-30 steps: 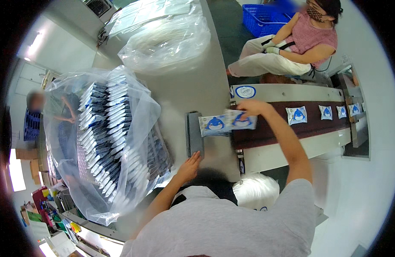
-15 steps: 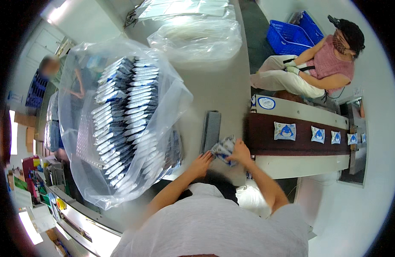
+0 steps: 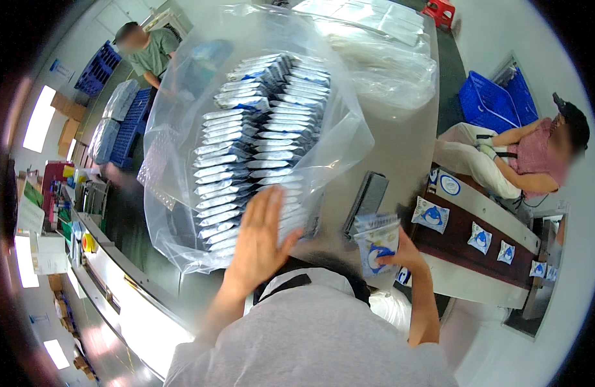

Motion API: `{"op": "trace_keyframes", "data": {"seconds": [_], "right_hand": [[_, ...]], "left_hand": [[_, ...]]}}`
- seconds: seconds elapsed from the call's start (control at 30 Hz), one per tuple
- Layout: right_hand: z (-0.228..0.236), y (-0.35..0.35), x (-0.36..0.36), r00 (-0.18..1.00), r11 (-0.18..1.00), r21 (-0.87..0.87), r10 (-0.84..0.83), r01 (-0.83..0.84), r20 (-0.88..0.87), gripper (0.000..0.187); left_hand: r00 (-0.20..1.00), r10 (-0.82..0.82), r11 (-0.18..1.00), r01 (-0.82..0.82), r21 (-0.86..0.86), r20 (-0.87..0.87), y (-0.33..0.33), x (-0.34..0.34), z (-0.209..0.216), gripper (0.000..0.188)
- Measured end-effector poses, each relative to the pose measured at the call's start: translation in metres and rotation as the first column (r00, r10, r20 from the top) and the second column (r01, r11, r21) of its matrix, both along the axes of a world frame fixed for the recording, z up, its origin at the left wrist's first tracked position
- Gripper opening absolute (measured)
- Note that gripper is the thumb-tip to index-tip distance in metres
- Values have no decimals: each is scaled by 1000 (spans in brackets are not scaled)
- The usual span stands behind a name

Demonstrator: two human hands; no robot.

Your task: The person picks up small blue and white pouches from a stack and places them onto a conveyor belt by hand.

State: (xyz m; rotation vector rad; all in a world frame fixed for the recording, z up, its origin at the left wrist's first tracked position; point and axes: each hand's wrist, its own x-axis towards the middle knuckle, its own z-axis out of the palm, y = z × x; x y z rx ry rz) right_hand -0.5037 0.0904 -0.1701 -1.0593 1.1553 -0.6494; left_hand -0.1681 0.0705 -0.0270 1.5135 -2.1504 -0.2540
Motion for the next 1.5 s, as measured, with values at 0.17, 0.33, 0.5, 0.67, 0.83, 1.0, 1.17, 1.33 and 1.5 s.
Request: {"op": "trace_keyframes", "data": {"seconds": [0.17, 0.33, 0.5, 0.67, 0.83, 1.0, 1.17, 1.33, 1.5], "right_hand": [[-32, -97, 83, 897, 951, -304, 185, -60, 401, 72], [79, -133, 234, 931, 816, -455, 351, -356, -99, 77], [92, -91, 231, 394, 193, -370, 106, -909, -913, 85], [55, -57, 246, 304, 141, -297, 36, -944, -952, 71], [71, -67, 246, 215, 213, -160, 264, -964, -940, 93], [73, -76, 240, 329, 166, -286, 381, -944, -864, 111], [109, -79, 159, 960, 436, -859, 47, -268, -276, 35], [1, -30, 70, 794, 599, -738, -590, 309, -146, 14], [-157, 87, 7, 532, 979, -150, -55, -137, -845, 29]], "left_hand": [[959, 75, 805, -221, 550, 274, 8, 7, -35, 61], [900, -41, 990, -22, 139, 434, 51, -16, -73, 13], [982, -57, 997, 67, -48, 181, 66, -18, -50, 6], [954, -91, 995, 76, 63, 285, 67, -23, -40, 8], [959, -284, 896, 269, -353, 10, 56, -37, 3, 20], [651, -704, 692, 719, -67, -285, 55, -73, -25, 16], [563, -749, 284, 748, 600, -348, 44, -123, -145, 23], [777, -615, 785, 585, 204, 138, 20, -133, -309, 55], [797, -603, 713, 525, 465, 25, -2, -139, -314, 74]]}}
